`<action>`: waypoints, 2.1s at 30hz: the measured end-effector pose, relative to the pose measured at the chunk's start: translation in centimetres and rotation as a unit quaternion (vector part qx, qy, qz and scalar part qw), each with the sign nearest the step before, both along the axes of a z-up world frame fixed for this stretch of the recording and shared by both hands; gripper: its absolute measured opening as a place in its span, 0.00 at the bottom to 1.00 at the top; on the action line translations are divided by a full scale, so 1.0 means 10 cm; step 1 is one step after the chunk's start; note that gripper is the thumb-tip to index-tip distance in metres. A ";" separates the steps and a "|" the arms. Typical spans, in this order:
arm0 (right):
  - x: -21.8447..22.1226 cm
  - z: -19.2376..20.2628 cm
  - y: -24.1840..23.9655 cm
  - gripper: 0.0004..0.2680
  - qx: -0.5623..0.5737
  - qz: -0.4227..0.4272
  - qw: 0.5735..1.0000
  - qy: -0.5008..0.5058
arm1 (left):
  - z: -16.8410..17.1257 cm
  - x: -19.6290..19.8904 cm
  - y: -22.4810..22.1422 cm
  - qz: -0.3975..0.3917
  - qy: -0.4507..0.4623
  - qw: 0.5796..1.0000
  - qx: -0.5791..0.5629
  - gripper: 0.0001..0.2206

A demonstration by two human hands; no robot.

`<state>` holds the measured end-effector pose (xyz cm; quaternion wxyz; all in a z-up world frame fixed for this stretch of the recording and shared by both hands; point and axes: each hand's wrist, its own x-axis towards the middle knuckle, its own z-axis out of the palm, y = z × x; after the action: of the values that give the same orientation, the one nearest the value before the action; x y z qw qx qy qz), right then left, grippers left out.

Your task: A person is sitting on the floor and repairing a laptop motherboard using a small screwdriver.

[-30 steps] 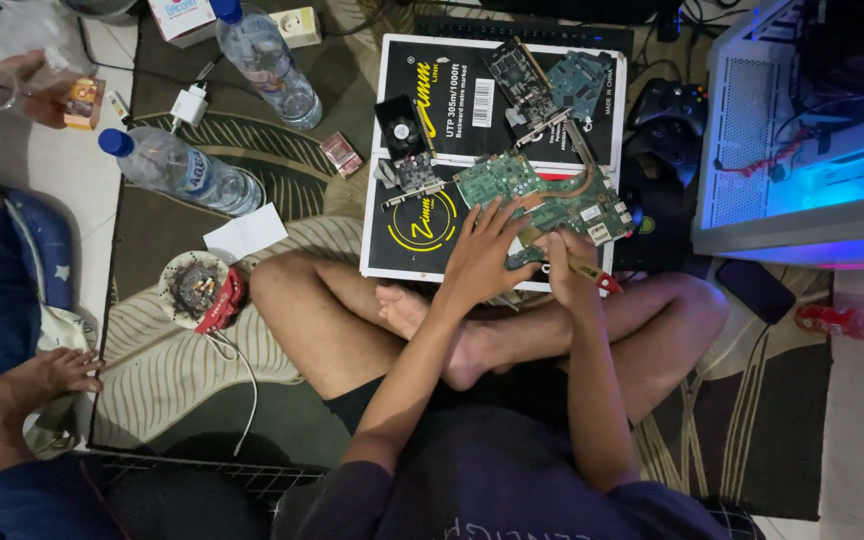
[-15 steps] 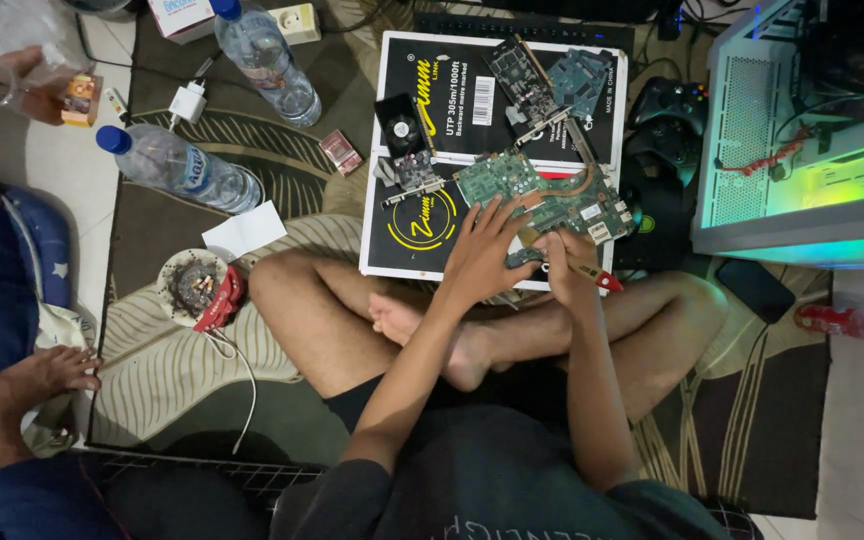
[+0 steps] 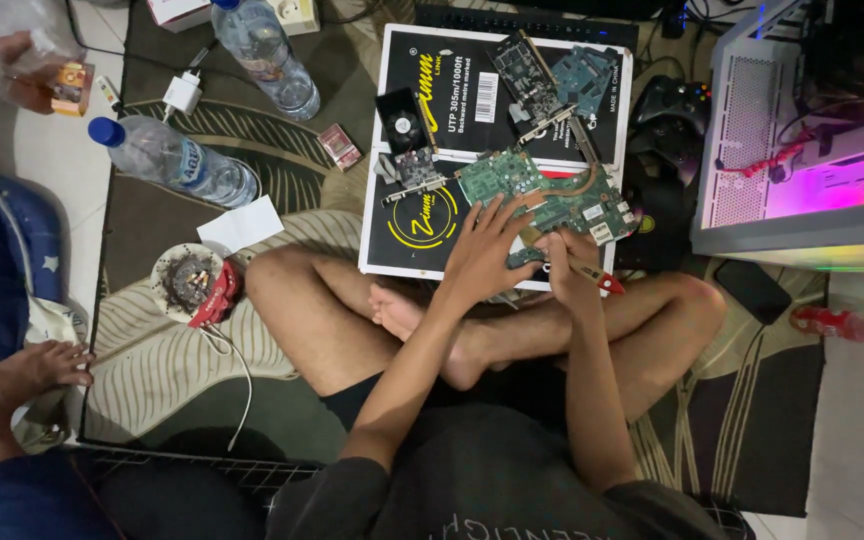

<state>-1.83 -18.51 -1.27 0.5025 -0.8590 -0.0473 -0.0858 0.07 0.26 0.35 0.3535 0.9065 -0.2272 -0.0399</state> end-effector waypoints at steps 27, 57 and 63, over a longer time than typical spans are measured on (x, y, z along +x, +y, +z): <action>-0.03 0.06 0.01 0.11 -0.016 -0.010 0.998 0.054 | -0.05 -0.01 -0.03 0.011 -0.016 1.000 0.008 0.32; -0.02 0.03 0.03 0.11 -0.028 -0.015 0.999 0.028 | -0.08 -0.02 -0.02 0.009 -0.008 1.000 -0.009 0.32; -0.04 -0.03 0.01 0.12 -0.021 -0.032 0.996 0.076 | -0.10 -0.01 -0.04 0.014 -0.019 1.000 -0.002 0.32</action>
<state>-2.23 -18.45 -1.62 0.4833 -0.8746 0.0168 -0.0358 -0.06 -0.10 -0.61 0.3512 0.9097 -0.2209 -0.0175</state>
